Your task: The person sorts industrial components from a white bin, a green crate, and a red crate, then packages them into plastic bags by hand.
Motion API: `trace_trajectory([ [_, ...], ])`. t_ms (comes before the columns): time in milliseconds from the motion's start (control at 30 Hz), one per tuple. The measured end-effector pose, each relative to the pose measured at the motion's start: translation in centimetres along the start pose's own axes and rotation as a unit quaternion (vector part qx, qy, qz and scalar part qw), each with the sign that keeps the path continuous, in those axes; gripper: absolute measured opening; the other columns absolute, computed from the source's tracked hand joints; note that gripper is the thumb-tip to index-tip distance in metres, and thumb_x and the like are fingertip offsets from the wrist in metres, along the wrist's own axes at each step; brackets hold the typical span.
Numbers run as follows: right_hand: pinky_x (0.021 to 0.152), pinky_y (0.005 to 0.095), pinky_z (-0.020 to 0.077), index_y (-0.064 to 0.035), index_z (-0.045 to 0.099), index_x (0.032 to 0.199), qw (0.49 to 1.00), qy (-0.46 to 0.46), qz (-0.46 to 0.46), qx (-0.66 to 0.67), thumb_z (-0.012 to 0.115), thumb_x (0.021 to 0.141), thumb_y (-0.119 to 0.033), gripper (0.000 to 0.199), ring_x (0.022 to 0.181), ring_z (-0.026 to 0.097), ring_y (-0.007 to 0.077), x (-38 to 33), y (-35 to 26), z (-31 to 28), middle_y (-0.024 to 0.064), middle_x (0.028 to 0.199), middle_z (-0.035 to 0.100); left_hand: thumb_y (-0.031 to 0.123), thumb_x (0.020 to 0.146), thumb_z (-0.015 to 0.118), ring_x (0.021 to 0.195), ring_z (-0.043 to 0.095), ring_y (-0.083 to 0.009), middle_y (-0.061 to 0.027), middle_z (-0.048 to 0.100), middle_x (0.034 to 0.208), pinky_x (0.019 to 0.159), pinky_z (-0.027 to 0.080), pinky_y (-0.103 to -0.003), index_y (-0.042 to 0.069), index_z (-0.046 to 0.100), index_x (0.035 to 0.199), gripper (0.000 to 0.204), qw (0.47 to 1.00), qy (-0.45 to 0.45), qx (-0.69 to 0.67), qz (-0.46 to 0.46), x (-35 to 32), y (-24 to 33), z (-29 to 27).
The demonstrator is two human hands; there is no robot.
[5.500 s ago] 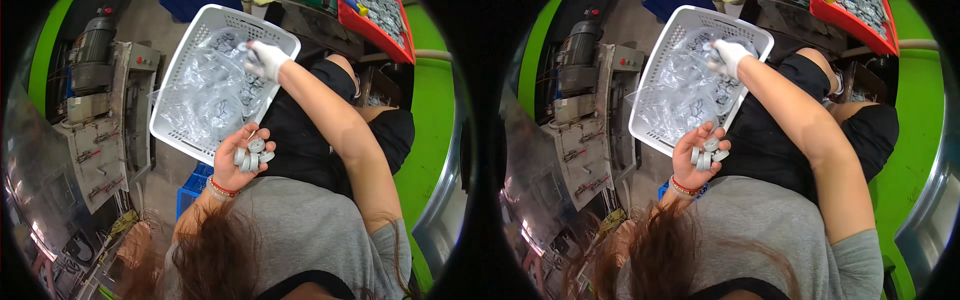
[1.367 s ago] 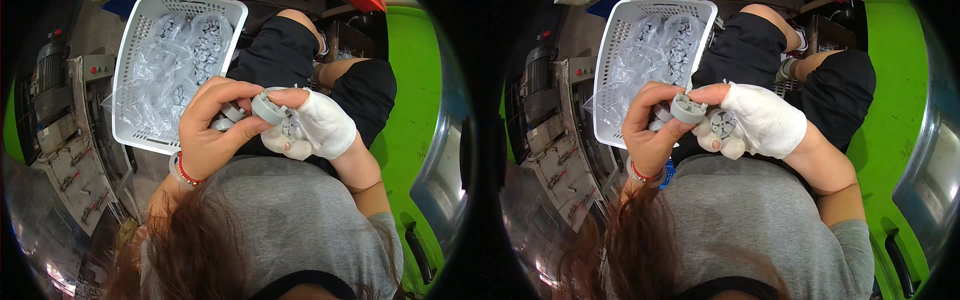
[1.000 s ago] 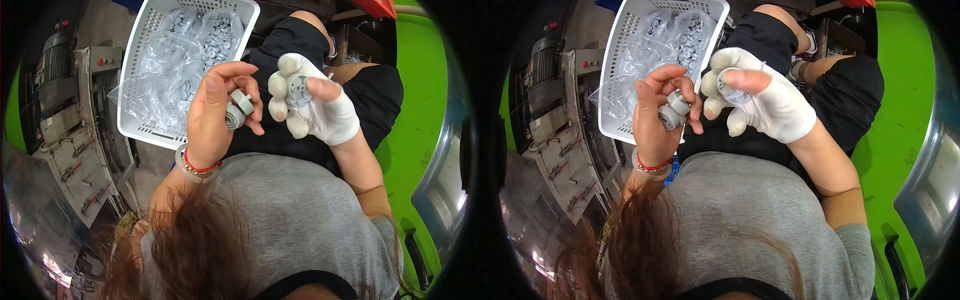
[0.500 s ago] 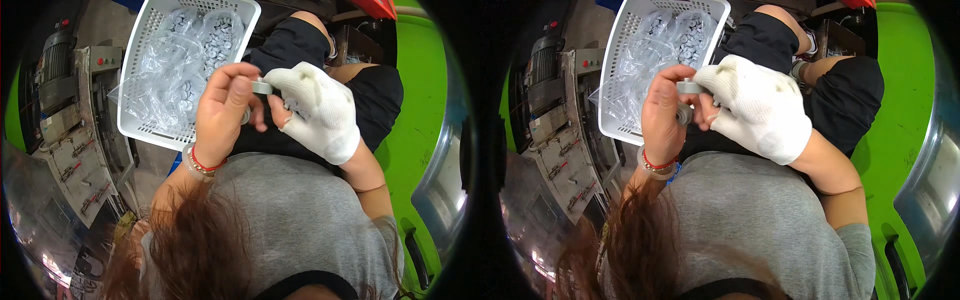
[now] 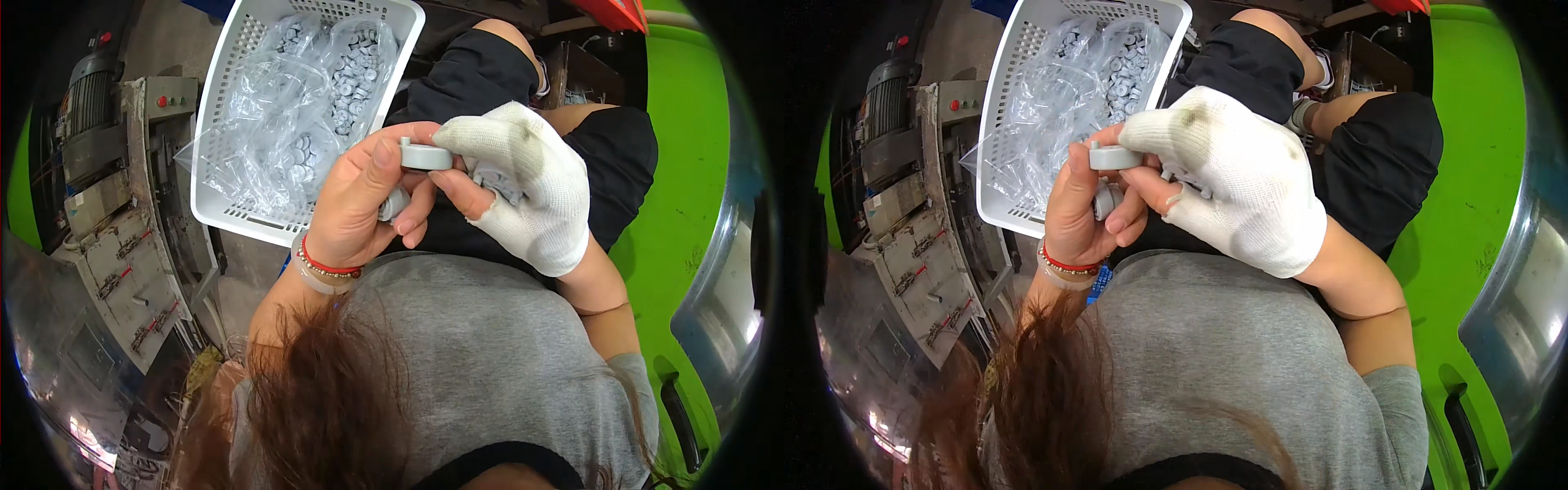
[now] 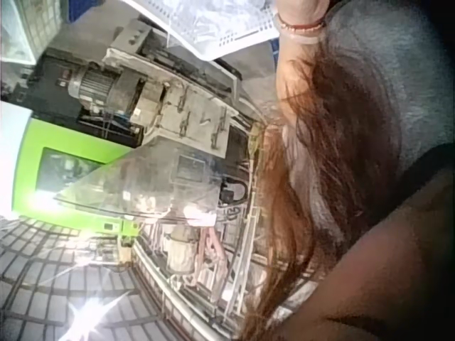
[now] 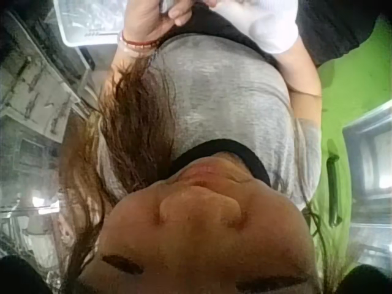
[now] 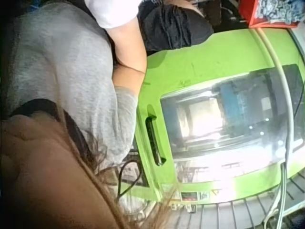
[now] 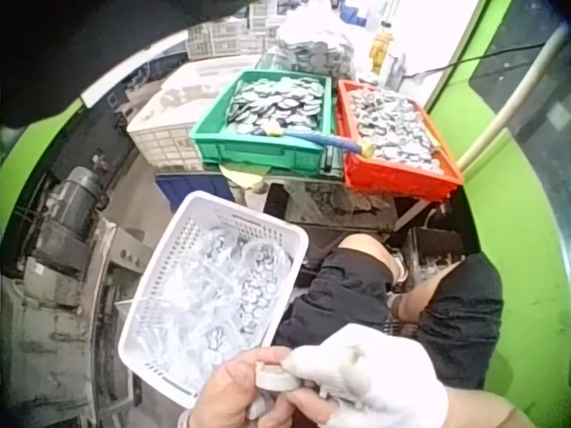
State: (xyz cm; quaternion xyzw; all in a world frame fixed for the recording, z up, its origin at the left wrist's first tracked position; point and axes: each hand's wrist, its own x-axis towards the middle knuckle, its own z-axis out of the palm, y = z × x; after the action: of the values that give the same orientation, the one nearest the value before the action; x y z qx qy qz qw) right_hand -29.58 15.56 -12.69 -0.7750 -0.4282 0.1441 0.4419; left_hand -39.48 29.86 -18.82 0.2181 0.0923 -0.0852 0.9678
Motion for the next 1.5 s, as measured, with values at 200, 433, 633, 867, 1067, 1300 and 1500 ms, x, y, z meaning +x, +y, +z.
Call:
trace_trajectory([
  [200, 0.042, 0.0185, 0.0390, 0.0020, 0.059, 0.094, 0.883, -0.036, 0.363, 0.296, 0.058, 0.088, -0.024, 0.027, 0.049, 0.050, 0.0066, 0.5, -0.8, -1.3, -0.0005, 0.068, 0.052, 0.016, 0.085, 0.062, 0.058, 0.051, -0.0071, -0.0096, 0.055, 0.095, 0.050, 0.049, -0.020, -0.003, 0.035, 0.131, 0.056, 0.963, 0.039, 0.203, 0.171, 0.3, -0.4, 0.2],
  [433, 0.026, 0.0168, 0.0238, -0.0030, 0.058, 0.090, 0.531, -0.105, 0.508, 0.670, 0.043, 0.093, -0.026, 0.028, 0.037, 0.040, 0.0080, 0.1, 1.3, -0.3, 0.0023, 0.059, 0.048, 0.001, 0.076, 0.069, 0.066, 0.052, -0.0039, -0.0021, 0.055, 0.088, 0.057, 0.043, -0.016, 0.000, 0.057, 0.110, 0.036, 0.906, 0.102, 0.371, 0.174, 0.0, 0.4, 1.3],
  [633, 0.028, 0.0184, 0.0266, -0.0040, 0.058, 0.092, 0.538, -0.117, 0.510, 0.661, 0.045, 0.091, -0.033, 0.032, 0.038, 0.043, 0.0094, 0.0, 1.4, 0.0, 0.0025, 0.057, 0.047, 0.001, 0.074, 0.070, 0.064, 0.051, -0.0045, 0.0000, 0.054, 0.080, 0.055, 0.041, -0.016, 0.001, 0.059, 0.106, 0.033, 0.883, 0.123, 0.411, 0.189, -0.1, 0.0, 1.1],
  [867, 0.032, 0.0191, 0.0353, -0.0037, 0.050, 0.098, 0.685, -0.138, 0.349, 0.624, 0.063, 0.079, -0.031, 0.036, 0.058, 0.059, 0.0193, -1.5, 4.3, 1.0, 0.0153, 0.087, 0.058, 0.009, 0.081, 0.063, 0.058, 0.049, -0.0102, -0.0035, 0.050, 0.075, 0.051, 0.043, -0.021, -0.002, 0.048, 0.117, 0.040, 0.932, 0.067, 0.318, 0.160, 0.2, 0.3, 0.6],
  [1067, 0.049, 0.0203, 0.0476, 0.0043, 0.050, 0.106, 0.764, -0.108, 0.324, 0.547, 0.063, 0.079, -0.016, 0.036, 0.074, 0.063, 0.0160, -0.6, 1.9, 0.7, 0.0138, 0.097, 0.061, 0.069, 0.084, 0.017, 0.056, 0.049, -0.0111, -0.0081, 0.047, 0.086, 0.049, 0.044, -0.022, -0.002, 0.035, 0.122, 0.083, 0.958, 0.141, 0.224, 0.108, 0.0, -0.3, 0.4],
  [1300, 0.065, 0.0283, 0.0475, -0.0092, 0.063, 0.098, 0.995, -0.034, 0.042, 0.080, 0.077, 0.064, -0.007, 0.037, 0.077, 0.058, 0.0187, -0.5, 0.3, 2.5, 0.0068, 0.092, 0.056, 0.040, 0.071, 0.063, 0.063, 0.048, -0.0141, -0.0105, 0.045, 0.096, 0.055, 0.044, -0.026, 0.001, 0.038, 0.115, 0.065, 0.846, 0.179, 0.280, 0.418, 1.2, -2.0, 0.1],
  [1500, 0.062, 0.0276, 0.0481, -0.0080, 0.063, 0.095, 1.000, -0.024, -0.013, 0.001, 0.073, 0.064, 0.001, 0.034, 0.077, 0.058, 0.0195, -0.2, 0.4, 2.1, 0.0067, 0.092, 0.057, 0.082, 0.067, 0.026, 0.068, 0.051, -0.0189, -0.0151, 0.045, 0.101, 0.061, 0.048, -0.029, 0.003, 0.029, 0.120, 0.095, 0.797, 0.202, 0.431, 0.371, 1.2, -1.5, 0.5],
])
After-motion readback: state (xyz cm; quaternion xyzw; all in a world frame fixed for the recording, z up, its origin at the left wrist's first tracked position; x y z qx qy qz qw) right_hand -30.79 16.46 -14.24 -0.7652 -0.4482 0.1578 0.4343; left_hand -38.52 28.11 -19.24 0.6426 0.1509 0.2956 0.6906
